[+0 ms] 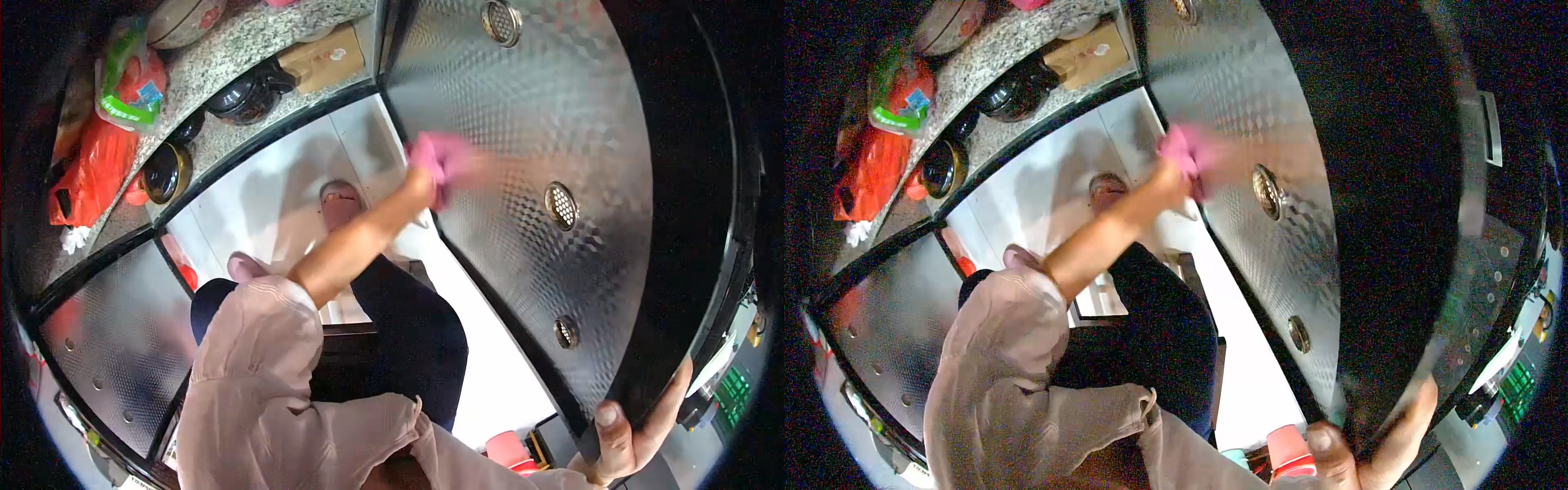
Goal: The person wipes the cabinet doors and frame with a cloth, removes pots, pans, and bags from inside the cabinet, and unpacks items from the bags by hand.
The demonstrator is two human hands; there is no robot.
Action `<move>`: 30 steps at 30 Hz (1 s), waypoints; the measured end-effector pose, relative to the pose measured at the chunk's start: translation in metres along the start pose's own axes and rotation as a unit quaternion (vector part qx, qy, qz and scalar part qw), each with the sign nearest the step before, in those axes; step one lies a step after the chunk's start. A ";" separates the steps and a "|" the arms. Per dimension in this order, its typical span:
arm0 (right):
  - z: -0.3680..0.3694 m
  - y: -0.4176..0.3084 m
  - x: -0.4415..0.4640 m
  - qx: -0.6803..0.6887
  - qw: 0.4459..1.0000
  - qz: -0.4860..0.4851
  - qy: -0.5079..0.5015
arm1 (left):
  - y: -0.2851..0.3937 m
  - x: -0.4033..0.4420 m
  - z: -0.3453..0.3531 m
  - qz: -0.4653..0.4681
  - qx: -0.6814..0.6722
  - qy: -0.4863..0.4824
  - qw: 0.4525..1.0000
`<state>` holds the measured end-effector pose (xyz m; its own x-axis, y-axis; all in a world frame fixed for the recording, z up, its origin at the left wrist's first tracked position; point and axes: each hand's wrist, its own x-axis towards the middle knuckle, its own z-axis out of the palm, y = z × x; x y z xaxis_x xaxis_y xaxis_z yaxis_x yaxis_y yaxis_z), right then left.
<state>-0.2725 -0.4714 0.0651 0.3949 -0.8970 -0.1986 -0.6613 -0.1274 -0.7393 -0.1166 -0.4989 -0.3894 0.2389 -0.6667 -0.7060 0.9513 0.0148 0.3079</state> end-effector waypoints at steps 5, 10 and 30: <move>-0.002 0.011 -0.002 0.012 1.000 0.009 -0.018 | 0.069 0.156 -0.034 0.383 0.053 0.092 0.918; -0.015 0.020 -0.002 0.025 0.999 0.005 -0.041 | 0.087 0.191 -0.059 0.403 0.014 0.065 0.913; -0.027 0.018 0.046 0.029 0.975 -0.163 -0.148 | -0.009 -0.277 0.164 0.044 0.354 -0.288 0.888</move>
<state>-0.2834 -0.5260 0.0596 0.7504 -0.6506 -0.1166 -0.4354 -0.3539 -0.8277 -0.2230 -0.4366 -0.0921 -0.0272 -0.9601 -0.2782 0.5232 -0.2508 0.8144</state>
